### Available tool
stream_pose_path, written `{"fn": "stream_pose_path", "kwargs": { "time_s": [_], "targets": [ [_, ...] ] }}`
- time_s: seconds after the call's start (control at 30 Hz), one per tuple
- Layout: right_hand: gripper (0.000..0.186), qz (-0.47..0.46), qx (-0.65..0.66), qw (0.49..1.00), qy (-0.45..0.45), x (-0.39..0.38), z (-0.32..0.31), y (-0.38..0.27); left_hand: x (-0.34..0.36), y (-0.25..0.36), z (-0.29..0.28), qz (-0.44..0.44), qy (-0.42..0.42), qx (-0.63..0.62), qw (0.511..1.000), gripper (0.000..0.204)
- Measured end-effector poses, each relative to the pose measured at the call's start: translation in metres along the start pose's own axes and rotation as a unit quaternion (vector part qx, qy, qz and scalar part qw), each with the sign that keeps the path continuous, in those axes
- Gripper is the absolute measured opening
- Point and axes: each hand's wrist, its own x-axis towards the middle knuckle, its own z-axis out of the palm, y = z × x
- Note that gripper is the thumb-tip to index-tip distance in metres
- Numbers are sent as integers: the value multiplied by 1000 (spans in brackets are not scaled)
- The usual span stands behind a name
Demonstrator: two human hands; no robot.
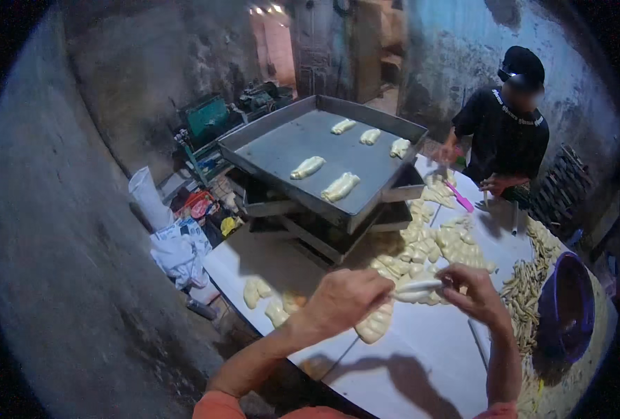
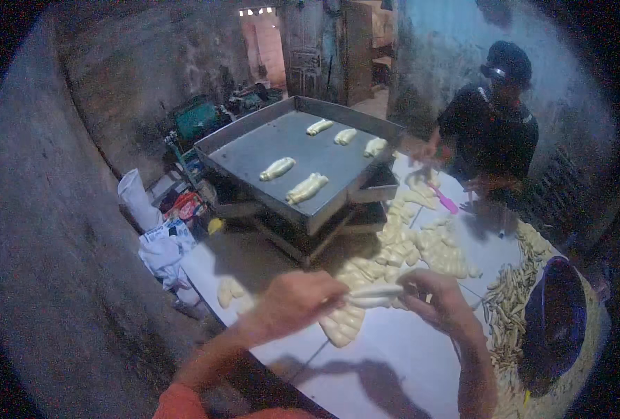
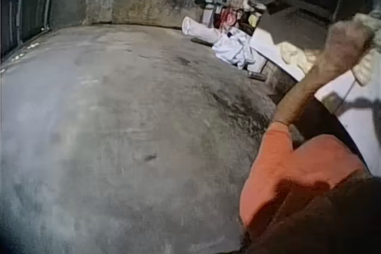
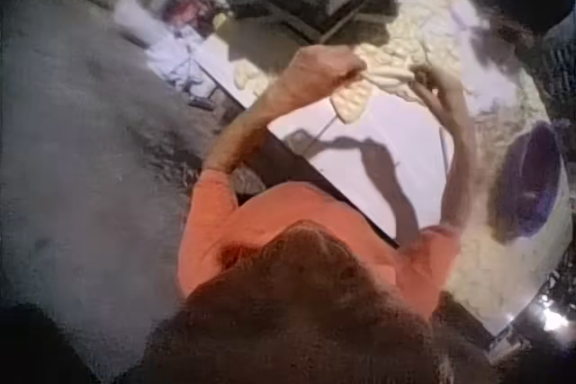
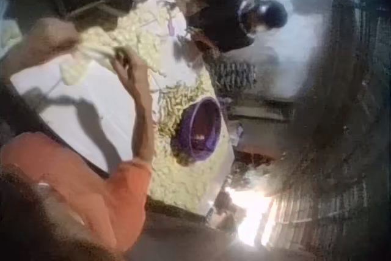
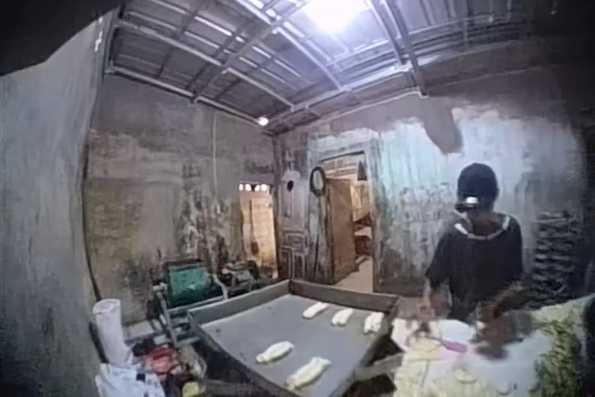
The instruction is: The person rolls out pieces of dough, applies a dark filling with a brush, folds the dough over the filling, and rolls them into cylinders before placing them on a metal tray.
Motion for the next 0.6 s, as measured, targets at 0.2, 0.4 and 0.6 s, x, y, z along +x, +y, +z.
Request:
{"fn": "stream_pose_path", "kwargs": {
  "time_s": [0.2,0.4,0.6],
  "targets": [
    [26,-110,-50,992,-34,229,24,-73,35,-126,-128,-62,66,129,988,24],
    [24,-181,-153,966,-101,422,84,-93,59,-246,-174,-117,86,204,968,18],
    [60,-148,-290,931,-162,494,138,-47,77,-319,-182,-288,-160,222,918,39]
  ]
}}
